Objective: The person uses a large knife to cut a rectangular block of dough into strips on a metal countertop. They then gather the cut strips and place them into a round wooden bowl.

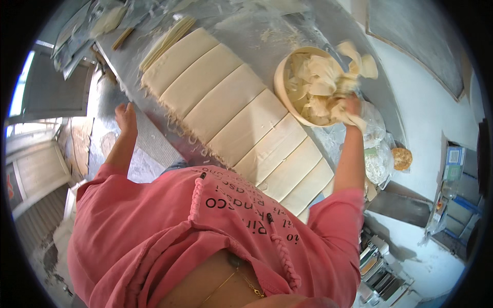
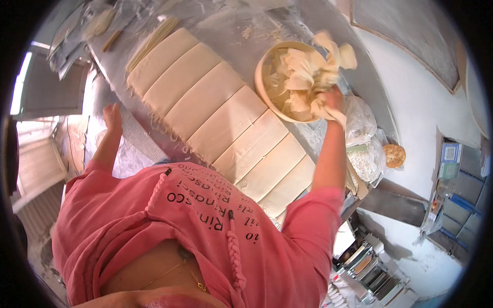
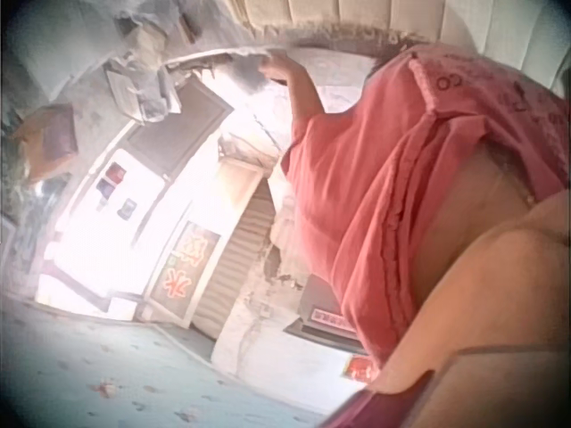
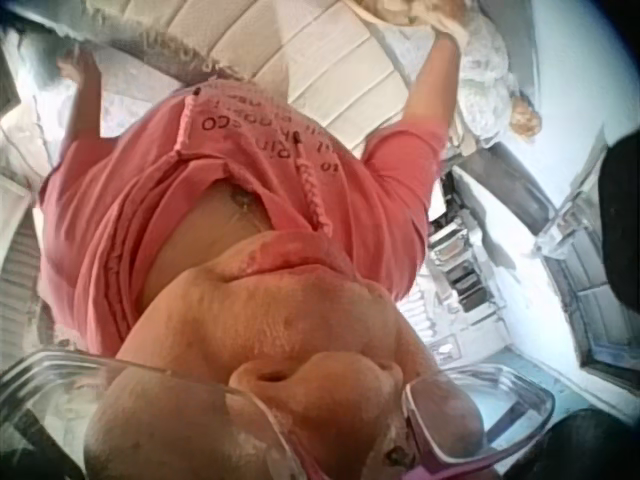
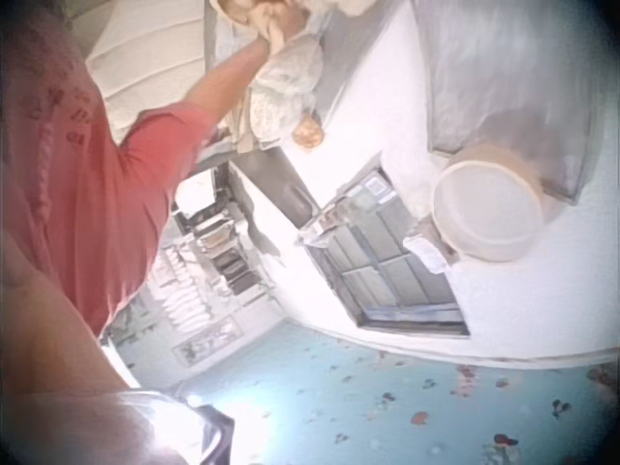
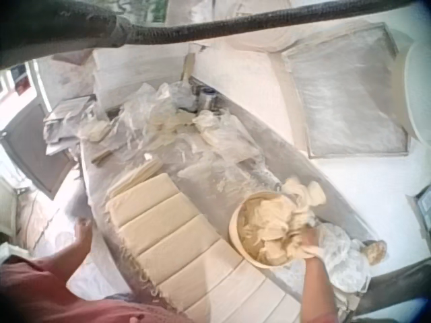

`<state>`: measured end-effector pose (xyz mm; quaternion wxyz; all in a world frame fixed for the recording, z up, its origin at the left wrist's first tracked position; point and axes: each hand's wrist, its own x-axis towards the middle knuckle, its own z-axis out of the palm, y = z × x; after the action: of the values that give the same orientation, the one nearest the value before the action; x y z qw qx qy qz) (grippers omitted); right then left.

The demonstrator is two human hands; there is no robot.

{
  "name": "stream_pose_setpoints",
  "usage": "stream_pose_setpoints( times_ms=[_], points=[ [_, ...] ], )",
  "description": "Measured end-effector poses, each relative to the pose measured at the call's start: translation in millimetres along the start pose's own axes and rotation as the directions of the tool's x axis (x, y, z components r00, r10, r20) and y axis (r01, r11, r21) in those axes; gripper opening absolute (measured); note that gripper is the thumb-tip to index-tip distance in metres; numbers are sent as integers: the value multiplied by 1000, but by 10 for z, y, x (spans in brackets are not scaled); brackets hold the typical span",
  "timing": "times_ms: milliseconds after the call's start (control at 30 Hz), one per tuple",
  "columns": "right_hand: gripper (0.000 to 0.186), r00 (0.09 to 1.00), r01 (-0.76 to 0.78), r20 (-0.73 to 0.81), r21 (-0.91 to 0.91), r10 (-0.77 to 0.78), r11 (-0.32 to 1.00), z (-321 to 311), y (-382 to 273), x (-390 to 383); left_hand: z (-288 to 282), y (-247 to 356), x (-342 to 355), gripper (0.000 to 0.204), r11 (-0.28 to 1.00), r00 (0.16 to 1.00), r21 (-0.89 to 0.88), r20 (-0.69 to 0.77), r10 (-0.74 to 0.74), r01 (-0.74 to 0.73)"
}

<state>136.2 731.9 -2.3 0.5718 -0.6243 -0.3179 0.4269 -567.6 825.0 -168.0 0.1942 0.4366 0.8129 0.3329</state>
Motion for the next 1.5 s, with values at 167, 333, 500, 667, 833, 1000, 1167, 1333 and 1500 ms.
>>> stream_pose_setpoints(
  times_ms=[167,333,500,667,833,1000,1167,1333,1500],
  points=[
    [38,994,-41,-104,-23,38,999,195,47,116,332,-945,-722,26,420,341,-57,685,-643,906],
    [36,980,153,-19,-550,-196,821,217,-143,107,1046,-899,-877,44,386,401,-233,802,-443,893],
    [33,916,315,-19,-587,-401,746,870,-1265,-666,1441,-888,-863,32,119,372,-360,921,-113,926],
    [55,804,446,-229,-376,-548,812,1170,-2303,-1393,1600,-1294,-1079,43,472,424,-318,896,-136,823],
    [43,732,474,-350,-356,-585,806,1097,-3062,-2069,441,-1506,-1591,46,424,455,-305,834,-314,853],
    [43,692,543,-315,-366,-650,756,1415,-2854,-2438,-294,-2122,-1667,43,394,365,-207,848,-384,895],
    [42,773,593,-67,-277,-630,756,2638,-1583,-2698,-667,-2074,-1582,42,417,319,-126,842,-435,900],
    [42,796,562,449,-296,-406,773,4122,434,-2941,-594,-2248,-1521,38,409,351,-150,804,-479,900],
    [71,838,534,545,-821,3,201,4755,1449,-3318,-497,-2105,-1363,42,514,402,-121,780,-479,849]
  ],
)
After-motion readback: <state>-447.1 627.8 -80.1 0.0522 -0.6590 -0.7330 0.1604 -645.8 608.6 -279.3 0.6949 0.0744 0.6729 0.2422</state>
